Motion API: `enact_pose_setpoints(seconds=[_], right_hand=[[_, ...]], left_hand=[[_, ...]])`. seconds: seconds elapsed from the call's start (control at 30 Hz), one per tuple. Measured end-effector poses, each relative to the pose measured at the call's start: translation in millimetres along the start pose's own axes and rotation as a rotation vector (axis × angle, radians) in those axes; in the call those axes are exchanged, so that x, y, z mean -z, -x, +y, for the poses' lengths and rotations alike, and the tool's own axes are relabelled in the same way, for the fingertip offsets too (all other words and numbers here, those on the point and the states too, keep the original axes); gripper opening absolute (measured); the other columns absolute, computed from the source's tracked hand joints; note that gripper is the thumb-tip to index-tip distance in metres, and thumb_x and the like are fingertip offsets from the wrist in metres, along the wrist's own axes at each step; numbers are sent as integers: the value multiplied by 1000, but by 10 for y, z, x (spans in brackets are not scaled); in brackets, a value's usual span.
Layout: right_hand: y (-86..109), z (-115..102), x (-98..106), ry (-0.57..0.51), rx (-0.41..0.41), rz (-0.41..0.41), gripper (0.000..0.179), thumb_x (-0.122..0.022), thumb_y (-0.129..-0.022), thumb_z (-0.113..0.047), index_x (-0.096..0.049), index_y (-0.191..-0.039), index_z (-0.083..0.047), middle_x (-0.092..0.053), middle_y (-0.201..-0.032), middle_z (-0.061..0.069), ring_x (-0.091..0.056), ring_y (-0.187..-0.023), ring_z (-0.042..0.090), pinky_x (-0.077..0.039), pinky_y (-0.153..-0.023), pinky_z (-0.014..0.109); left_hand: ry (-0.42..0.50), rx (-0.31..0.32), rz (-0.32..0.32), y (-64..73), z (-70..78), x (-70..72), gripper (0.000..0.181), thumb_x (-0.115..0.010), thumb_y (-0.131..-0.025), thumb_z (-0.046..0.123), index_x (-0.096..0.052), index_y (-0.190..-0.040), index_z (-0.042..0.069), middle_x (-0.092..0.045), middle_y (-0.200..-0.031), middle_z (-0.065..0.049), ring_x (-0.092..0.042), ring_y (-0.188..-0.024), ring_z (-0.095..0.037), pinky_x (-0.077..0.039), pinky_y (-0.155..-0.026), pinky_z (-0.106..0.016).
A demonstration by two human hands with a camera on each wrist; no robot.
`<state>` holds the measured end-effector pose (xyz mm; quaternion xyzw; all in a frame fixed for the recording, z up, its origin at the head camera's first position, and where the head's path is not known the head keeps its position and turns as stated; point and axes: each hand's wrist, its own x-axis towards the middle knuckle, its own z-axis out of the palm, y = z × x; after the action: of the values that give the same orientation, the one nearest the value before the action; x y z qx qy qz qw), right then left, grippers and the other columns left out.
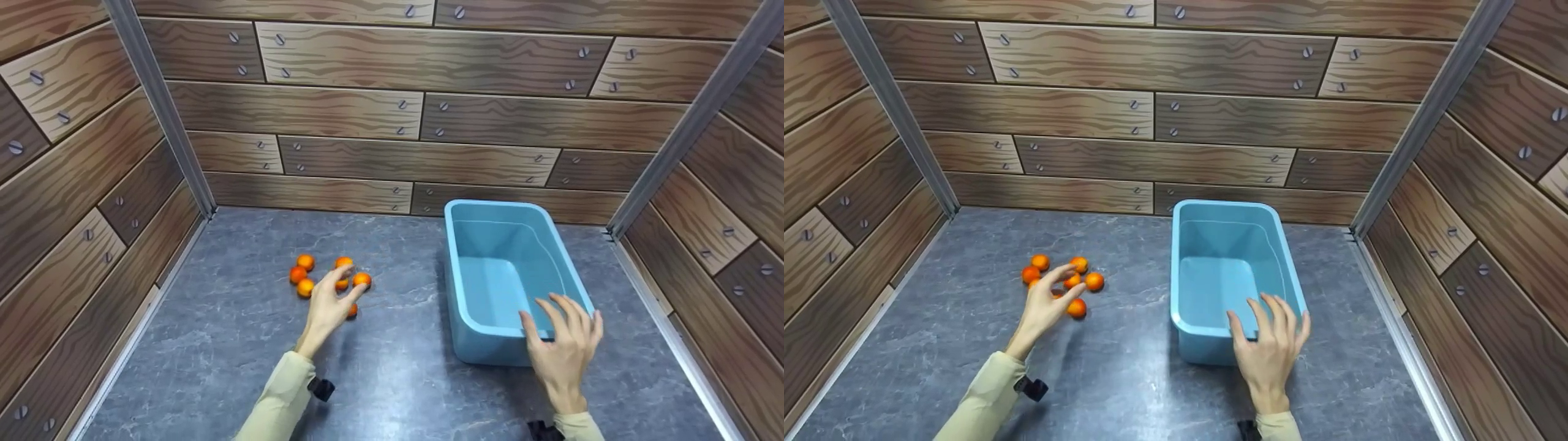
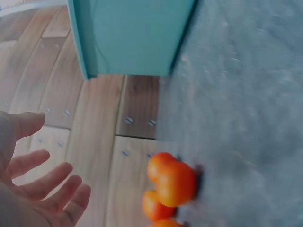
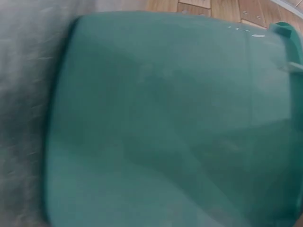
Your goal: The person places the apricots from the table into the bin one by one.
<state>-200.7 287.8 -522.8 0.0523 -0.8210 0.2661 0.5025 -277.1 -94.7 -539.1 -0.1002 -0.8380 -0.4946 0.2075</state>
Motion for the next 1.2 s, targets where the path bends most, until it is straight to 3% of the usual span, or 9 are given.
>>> enact_pose_setpoints(seconds=[0.2,0.3,0.4,0.5,0.73,0.93,1.1,1.2], right_hand=[[200,120,36,-43,5,-6,51,-66,-87,-55,-76,-101,-7,-68,-114,19,-52,-115,39,0,-116,66],[279,169,36,-82,14,5,54,-64,-86,-57,-76,-100,-7,-67,-112,20,-49,-118,41,4,-115,67],[312,191,32,-112,33,17,54,-61,-86,-57,-76,-101,-7,-67,-109,21,-47,-120,44,4,-115,67],[339,190,21,-140,58,49,47,-65,-86,-51,-77,-100,-7,-68,-105,21,-49,-121,44,1,-116,67],[425,116,22,-141,72,122,38,-68,-89,-42,-78,-100,-8,-70,-100,18,-55,-116,35,-5,-116,67],[423,63,48,-122,49,100,42,-69,-89,-45,-77,-102,-6,-70,-103,19,-53,-110,42,-5,-116,68],[413,57,52,-143,34,108,44,-72,-86,-47,-77,-101,-6,-70,-102,19,-53,-108,40,-5,-117,66],[419,57,53,-146,31,105,44,-72,-86,-48,-77,-101,-6,-70,-102,19,-54,-108,39,-5,-117,66]], left_hand=[[170,172,-34,36,-301,116,42,-80,-83,24,-67,-121,12,-71,-112,-13,-64,-109,-33,-51,-91,-53],[247,203,-26,33,-429,184,44,-81,-82,20,-66,-122,8,-69,-114,-19,-63,-108,-36,-49,-95,-54],[267,220,2,28,-534,231,47,-81,-82,17,-64,-122,0,-66,-116,-26,-63,-107,-41,-48,-97,-53],[245,244,9,32,-612,269,48,-81,-81,14,-63,-122,-5,-66,-117,-28,-62,-106,-42,-48,-98,-51],[178,280,-53,46,-711,344,46,-82,-79,14,-66,-120,1,-65,-120,-26,-61,-110,-40,-48,-99,-50],[165,307,-45,28,-767,397,45,-83,-76,7,-67,-118,1,-66,-115,-26,-61,-105,-39,-47,-96,-52],[124,298,-107,25,-820,418,45,-83,-76,5,-67,-118,0,-67,-114,-24,-63,-103,-37,-49,-94,-49],[122,310,-113,19,-858,435,45,-82,-77,5,-68,-119,1,-67,-114,-23,-64,-101,-34,-51,-90,-43]])
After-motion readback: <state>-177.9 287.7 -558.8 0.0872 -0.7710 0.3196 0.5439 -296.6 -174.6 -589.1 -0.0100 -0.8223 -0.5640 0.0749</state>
